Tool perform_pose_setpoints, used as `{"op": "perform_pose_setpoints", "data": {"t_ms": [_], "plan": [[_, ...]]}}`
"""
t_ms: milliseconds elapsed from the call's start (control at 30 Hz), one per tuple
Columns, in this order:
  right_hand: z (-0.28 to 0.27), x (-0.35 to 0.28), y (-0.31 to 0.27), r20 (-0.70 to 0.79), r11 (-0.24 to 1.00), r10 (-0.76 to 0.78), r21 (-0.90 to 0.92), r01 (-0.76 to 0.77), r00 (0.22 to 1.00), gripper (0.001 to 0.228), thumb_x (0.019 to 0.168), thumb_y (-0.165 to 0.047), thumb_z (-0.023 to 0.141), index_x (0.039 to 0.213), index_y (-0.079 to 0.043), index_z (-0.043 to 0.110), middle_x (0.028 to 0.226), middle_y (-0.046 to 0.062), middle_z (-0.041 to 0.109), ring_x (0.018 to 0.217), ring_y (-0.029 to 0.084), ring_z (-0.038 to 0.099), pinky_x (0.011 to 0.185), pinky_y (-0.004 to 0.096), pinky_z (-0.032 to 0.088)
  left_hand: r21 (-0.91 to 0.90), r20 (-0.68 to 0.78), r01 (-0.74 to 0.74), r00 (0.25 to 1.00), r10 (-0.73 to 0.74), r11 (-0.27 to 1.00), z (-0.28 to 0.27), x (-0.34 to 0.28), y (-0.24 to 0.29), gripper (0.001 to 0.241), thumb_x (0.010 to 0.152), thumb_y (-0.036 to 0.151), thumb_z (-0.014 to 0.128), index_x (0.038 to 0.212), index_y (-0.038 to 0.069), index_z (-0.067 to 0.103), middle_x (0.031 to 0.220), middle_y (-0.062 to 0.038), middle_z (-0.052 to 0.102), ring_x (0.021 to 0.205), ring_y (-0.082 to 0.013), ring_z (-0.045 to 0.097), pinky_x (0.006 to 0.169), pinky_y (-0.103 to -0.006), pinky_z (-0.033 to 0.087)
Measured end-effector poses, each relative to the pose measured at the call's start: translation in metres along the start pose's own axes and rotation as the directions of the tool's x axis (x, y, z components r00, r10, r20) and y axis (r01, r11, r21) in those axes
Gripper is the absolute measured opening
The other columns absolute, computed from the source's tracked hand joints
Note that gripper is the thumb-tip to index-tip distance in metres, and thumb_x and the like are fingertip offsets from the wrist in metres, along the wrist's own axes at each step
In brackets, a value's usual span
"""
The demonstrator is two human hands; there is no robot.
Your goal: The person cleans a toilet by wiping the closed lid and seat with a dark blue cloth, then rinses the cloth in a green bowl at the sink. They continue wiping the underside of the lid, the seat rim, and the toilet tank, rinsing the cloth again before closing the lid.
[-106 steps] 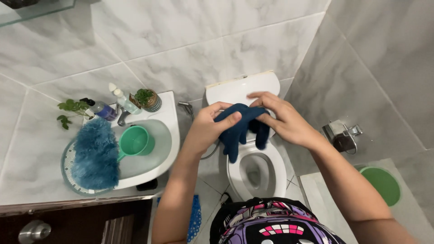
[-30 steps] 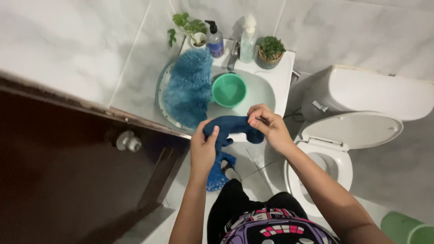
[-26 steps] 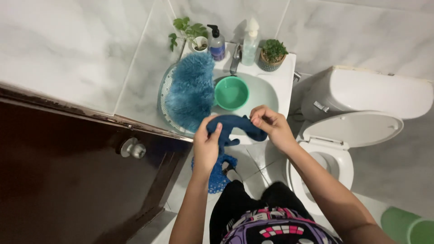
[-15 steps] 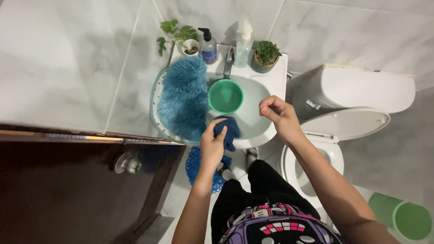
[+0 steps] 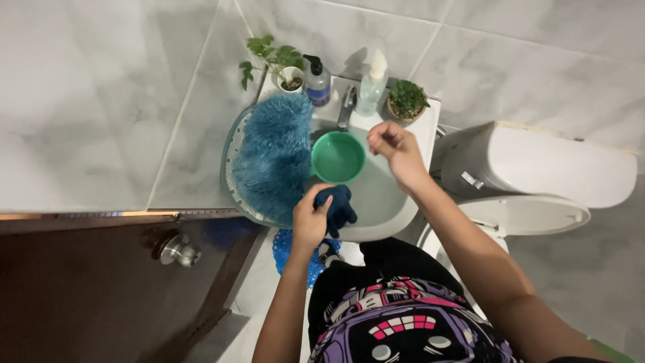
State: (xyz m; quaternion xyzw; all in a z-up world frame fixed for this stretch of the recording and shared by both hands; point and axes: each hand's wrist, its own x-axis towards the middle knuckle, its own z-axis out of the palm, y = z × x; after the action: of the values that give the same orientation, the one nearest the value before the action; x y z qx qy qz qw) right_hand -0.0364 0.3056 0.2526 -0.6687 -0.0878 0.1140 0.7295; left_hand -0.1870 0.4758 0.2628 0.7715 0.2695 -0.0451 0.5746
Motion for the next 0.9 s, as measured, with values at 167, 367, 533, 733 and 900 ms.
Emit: {"op": "perform_pose_setpoints", "data": {"t_ms": [167,367,533,733,900], "plan": [[0.003,0.009,0.043,0.113,0.990,0.121,-0.083,-0.112,0.986,0.006,0.096,-0.009,0.074,0.095,-0.003,0.072,0.073,0.008,0.066,0.070,0.015,0.062,0.068,0.027,0.054,0.004,-0.002,0.026,1.000,-0.026,1.000,0.011,0.035,0.001,0.025,0.101,0.012,0.061,0.116,0.025,0.075,0.107,-0.016,0.076,0.107,-0.0414,0.070,0.093,-0.0491,0.055],[0.005,0.037,0.116,0.108,0.829,0.277,-0.529,-0.181,0.955,0.010,0.098,-0.014,0.071,0.104,-0.009,0.077,0.093,0.013,0.076,0.087,0.026,0.074,0.080,0.039,0.057,0.151,0.050,0.109,0.992,-0.117,0.983,0.002,0.050,-0.018,0.033,0.095,0.006,0.061,0.115,0.029,0.073,0.117,-0.015,0.074,0.117,-0.0440,0.064,0.100,-0.0522,0.052],[0.015,0.053,0.243,0.213,0.639,0.315,-0.768,-0.041,0.925,0.016,0.099,-0.010,0.063,0.103,-0.007,0.078,0.100,0.018,0.077,0.098,0.037,0.073,0.089,0.048,0.057,0.083,0.026,0.155,0.987,-0.157,0.984,-0.011,0.026,-0.006,0.036,0.093,0.000,0.061,0.113,0.026,0.075,0.113,-0.012,0.076,0.115,-0.0398,0.066,0.100,-0.0500,0.051],[0.039,0.053,0.294,0.218,0.340,0.559,-0.940,0.019,0.800,0.034,0.090,-0.001,0.055,0.117,-0.010,0.074,0.114,0.030,0.068,0.099,0.043,0.074,0.084,0.051,0.061,0.035,-0.050,0.117,0.992,-0.115,0.993,-0.010,0.001,0.009,0.039,0.087,-0.005,0.065,0.111,0.024,0.077,0.104,-0.013,0.077,0.106,-0.0390,0.069,0.096,-0.0467,0.053],[0.037,0.048,0.325,0.297,0.293,0.641,-0.947,0.132,0.708,0.027,0.090,-0.001,0.053,0.095,0.002,0.079,0.094,0.027,0.076,0.091,0.041,0.076,0.078,0.050,0.063,-0.007,-0.062,0.120,0.991,-0.120,0.993,-0.001,0.003,0.000,0.038,0.087,-0.004,0.067,0.111,0.024,0.078,0.103,-0.009,0.078,0.105,-0.0341,0.070,0.096,-0.0435,0.053]]}}
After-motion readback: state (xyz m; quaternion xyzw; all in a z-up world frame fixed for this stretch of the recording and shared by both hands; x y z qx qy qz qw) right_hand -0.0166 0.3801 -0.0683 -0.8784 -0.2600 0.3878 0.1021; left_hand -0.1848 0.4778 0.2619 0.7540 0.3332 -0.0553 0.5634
